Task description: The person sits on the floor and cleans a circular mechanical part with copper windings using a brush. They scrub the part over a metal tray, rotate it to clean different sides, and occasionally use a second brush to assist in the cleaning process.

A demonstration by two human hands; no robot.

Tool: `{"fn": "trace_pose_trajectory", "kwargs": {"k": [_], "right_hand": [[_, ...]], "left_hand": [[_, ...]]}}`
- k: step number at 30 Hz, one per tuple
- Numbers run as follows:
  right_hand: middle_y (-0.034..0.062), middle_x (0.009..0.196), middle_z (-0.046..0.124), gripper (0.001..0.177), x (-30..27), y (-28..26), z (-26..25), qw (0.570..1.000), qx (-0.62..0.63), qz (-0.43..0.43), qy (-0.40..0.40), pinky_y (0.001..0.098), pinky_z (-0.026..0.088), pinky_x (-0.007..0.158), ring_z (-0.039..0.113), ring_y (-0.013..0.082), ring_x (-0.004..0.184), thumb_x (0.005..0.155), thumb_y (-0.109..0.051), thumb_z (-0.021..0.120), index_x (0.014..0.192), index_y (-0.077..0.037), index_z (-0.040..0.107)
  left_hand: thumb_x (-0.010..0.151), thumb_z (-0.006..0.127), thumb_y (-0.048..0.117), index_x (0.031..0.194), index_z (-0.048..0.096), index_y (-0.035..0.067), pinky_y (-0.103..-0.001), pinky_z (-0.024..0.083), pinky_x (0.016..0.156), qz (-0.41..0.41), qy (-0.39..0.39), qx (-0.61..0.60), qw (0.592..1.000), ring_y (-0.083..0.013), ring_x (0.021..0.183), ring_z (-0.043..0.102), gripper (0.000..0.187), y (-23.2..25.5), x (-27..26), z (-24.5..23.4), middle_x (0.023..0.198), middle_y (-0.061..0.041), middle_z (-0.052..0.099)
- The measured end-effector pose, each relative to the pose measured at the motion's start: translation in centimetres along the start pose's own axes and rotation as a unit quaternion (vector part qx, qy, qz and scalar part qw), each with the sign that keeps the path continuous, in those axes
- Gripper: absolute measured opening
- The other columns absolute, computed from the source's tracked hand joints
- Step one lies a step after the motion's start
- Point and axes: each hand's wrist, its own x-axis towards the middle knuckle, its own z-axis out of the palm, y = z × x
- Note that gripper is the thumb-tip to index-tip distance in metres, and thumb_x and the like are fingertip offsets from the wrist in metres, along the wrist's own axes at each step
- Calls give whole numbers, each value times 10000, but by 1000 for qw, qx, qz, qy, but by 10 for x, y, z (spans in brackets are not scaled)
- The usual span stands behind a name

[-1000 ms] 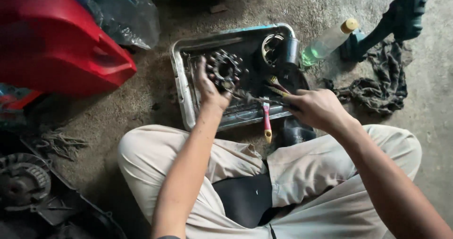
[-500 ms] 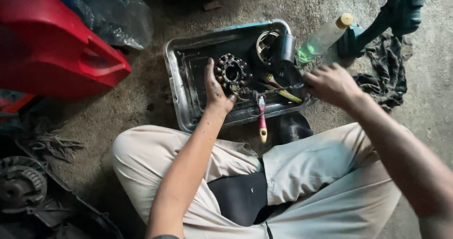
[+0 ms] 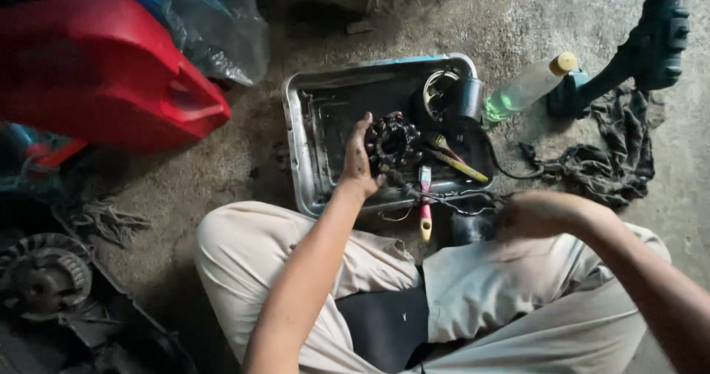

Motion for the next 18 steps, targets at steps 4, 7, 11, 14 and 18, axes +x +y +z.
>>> {"fn": "trace_pose_trajectory", "kwargs": {"k": [4, 7, 11, 14, 18], "right_hand": [[185, 866, 700, 105, 4, -45, -62, 923, 122, -57, 361, 443, 552, 716, 688, 363, 759, 944, -167, 639, 979, -89, 701], [176, 1041, 686, 380, 20, -81, -86, 911, 65, -99, 395, 470, 544, 645, 675, 395, 797, 828, -51, 626, 1167, -185, 737], [126, 997, 652, 430, 18, -90, -71, 944, -2, -98, 315, 465, 558, 687, 695, 346, 834, 838, -183, 687, 1252, -295, 709], [125, 993, 663, 377, 29, -89, -60, 940, -23, -109, 323, 473, 559, 685, 703, 353, 837, 874, -197, 670, 1245, -259, 690], [208, 1069, 659, 374, 50, -90, -43, 916, -26, -97, 389, 484, 560, 553, 719, 371, 757, 771, -99, 634, 1144, -87, 652]], "left_hand": [[911, 568, 584, 1262, 720, 142, -428, 571, 872, -38, -101, -38, 993, -232, 1037, 720, 584, 11, -17, 4, 1125, -57, 772], [984, 524, 540, 1310, 701, 77, -418, 577, 958, -13, -146, 2, 989, -245, 1056, 719, 593, 17, -36, 10, 1182, -110, 754], [971, 494, 496, 1282, 695, 43, -409, 615, 877, -13, -119, -59, 991, -267, 1001, 746, 585, 22, -63, 19, 1147, -151, 759], [988, 501, 498, 1295, 694, 28, -389, 613, 804, 26, -62, -82, 994, -274, 976, 739, 593, 20, -57, 10, 1152, -151, 763], [979, 534, 483, 1242, 716, 56, -405, 607, 733, 89, -27, -127, 988, -287, 926, 745, 533, 12, -49, -17, 1128, -135, 771]]}}
